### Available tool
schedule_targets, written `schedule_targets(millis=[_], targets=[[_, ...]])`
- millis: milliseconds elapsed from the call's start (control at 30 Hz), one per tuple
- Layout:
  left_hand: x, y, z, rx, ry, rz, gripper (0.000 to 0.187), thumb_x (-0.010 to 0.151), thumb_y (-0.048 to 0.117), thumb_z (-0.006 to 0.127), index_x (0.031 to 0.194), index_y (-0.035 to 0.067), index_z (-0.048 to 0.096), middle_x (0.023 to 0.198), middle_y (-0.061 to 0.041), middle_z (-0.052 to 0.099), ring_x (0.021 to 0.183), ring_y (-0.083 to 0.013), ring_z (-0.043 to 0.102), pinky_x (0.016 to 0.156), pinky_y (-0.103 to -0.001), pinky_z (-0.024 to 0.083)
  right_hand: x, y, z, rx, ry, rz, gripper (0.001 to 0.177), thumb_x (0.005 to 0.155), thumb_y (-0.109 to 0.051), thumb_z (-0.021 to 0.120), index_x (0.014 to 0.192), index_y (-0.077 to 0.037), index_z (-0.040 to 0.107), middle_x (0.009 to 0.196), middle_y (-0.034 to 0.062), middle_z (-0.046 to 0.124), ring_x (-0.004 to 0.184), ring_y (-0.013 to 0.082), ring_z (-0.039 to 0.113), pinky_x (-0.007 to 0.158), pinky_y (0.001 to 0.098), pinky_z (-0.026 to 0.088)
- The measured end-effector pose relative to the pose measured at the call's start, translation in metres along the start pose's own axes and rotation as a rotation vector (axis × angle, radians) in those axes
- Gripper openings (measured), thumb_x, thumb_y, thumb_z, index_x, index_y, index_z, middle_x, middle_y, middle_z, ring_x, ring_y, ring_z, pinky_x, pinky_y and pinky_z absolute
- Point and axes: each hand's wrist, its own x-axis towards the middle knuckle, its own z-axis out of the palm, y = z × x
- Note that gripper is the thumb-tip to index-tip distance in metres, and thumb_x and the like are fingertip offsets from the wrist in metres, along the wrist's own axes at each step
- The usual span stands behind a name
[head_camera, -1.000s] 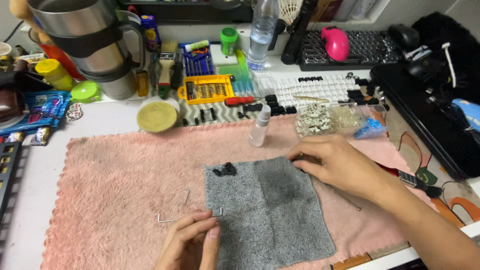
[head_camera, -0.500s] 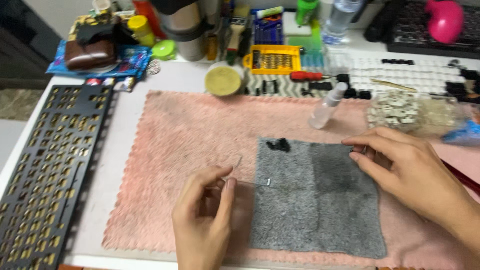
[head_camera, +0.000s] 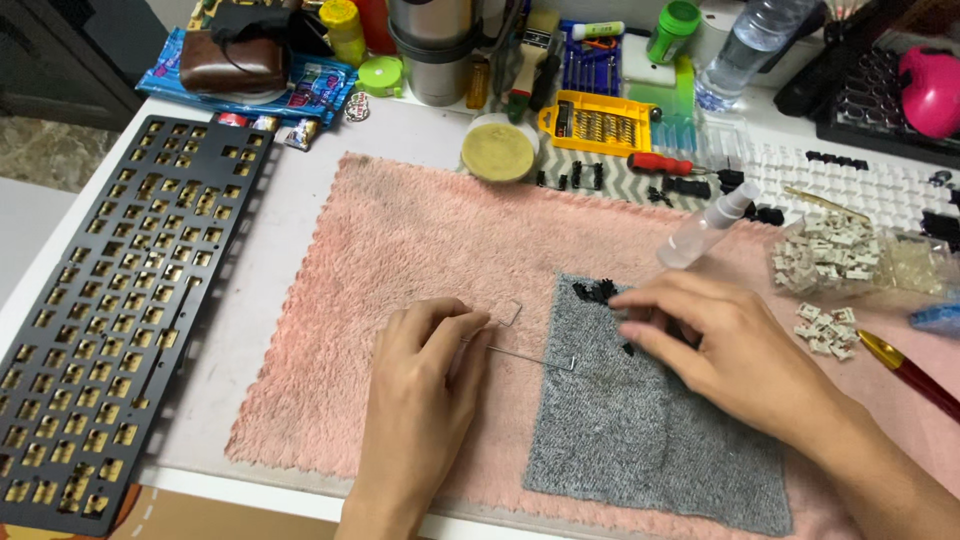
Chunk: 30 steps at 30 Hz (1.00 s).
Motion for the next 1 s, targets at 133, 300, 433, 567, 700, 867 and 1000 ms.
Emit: schedule_targets(millis=[133,300,433,567,700,867,1000], targets=[[0.001,0.003,-0.001,-0.029,0.029,0.007,0.019,0.109,0.016,0.078,0.124,0.005,0.079,0.124,-0.011,0.074,0.111,-0.0315,0.069,0.098,-0.046,0.054,0.019,0.003,0.014,0.02,0.055,-0.024,0.035,0.102,-0.027,0.082,0.135,-0.016,0.086,0.109,0.0009,0.077,0.089,0.0158,0.073,0.083,0.0319,0.056],[-0.003,0.0,-0.001,-0.051,0.027,0.084,0.019,0.111,0.006,0.07,0.128,0.008,0.077,0.126,-0.012,0.073,0.11,-0.0325,0.069,0.096,-0.046,0.051,0.036,0.01,0.032,-0.084,0.095,-0.167,0.027,0.104,-0.025,0.083,0.128,-0.013,0.085,0.112,0.0054,0.066,0.1,0.0208,0.074,0.093,0.0375,0.058],[-0.001,0.015,-0.006,-0.091,0.045,0.115,0.02,0.11,0.001,0.07,0.13,-0.001,0.075,0.124,-0.016,0.073,0.112,-0.0346,0.069,0.098,-0.047,0.052,0.026,-0.02,0.017,-0.049,0.103,-0.203,0.023,0.106,-0.019,0.079,0.127,-0.009,0.084,0.115,0.0071,0.066,0.11,0.0218,0.071,0.095,0.0371,0.056],[-0.003,0.039,-0.003,-0.425,0.013,-0.025,0.031,0.108,0.014,0.078,0.135,-0.001,0.075,0.127,-0.017,0.081,0.114,-0.0275,0.08,0.105,-0.04,0.066,0.007,-0.053,0.005,0.073,0.073,-0.274,0.021,0.102,-0.013,0.079,0.121,-0.009,0.086,0.12,0.0083,0.081,0.113,0.0199,0.082,0.104,0.0321,0.06],[-0.01,0.05,0.007,-0.65,-0.042,-0.125,0.028,0.109,0.018,0.078,0.134,0.004,0.077,0.119,-0.012,0.086,0.104,-0.0201,0.086,0.099,-0.031,0.069,-0.009,-0.061,0.007,0.135,0.092,-0.304,0.023,0.1,-0.012,0.079,0.123,-0.009,0.084,0.115,0.0079,0.086,0.101,0.0167,0.086,0.091,0.0269,0.066],[-0.011,0.046,0.009,-0.562,0.006,-0.118,0.026,0.109,0.011,0.075,0.133,0.002,0.079,0.121,-0.013,0.088,0.106,-0.0212,0.087,0.098,-0.032,0.068,-0.01,-0.042,-0.003,0.083,0.173,-0.206,0.027,0.095,-0.007,0.085,0.122,-0.008,0.085,0.117,0.0064,0.089,0.103,0.0155,0.087,0.1,0.0276,0.065],[-0.014,0.047,0.008,-0.528,-0.003,-0.196,0.028,0.112,0.007,0.068,0.137,0.006,0.082,0.12,-0.008,0.074,0.066,-0.0086,0.058,0.058,-0.023,0.051,-0.015,-0.017,-0.01,-0.046,0.251,-0.132,0.013,0.103,-0.001,0.079,0.11,-0.005,0.088,0.116,0.0106,0.084,0.108,0.0197,0.082,0.106,0.0314,0.058]])
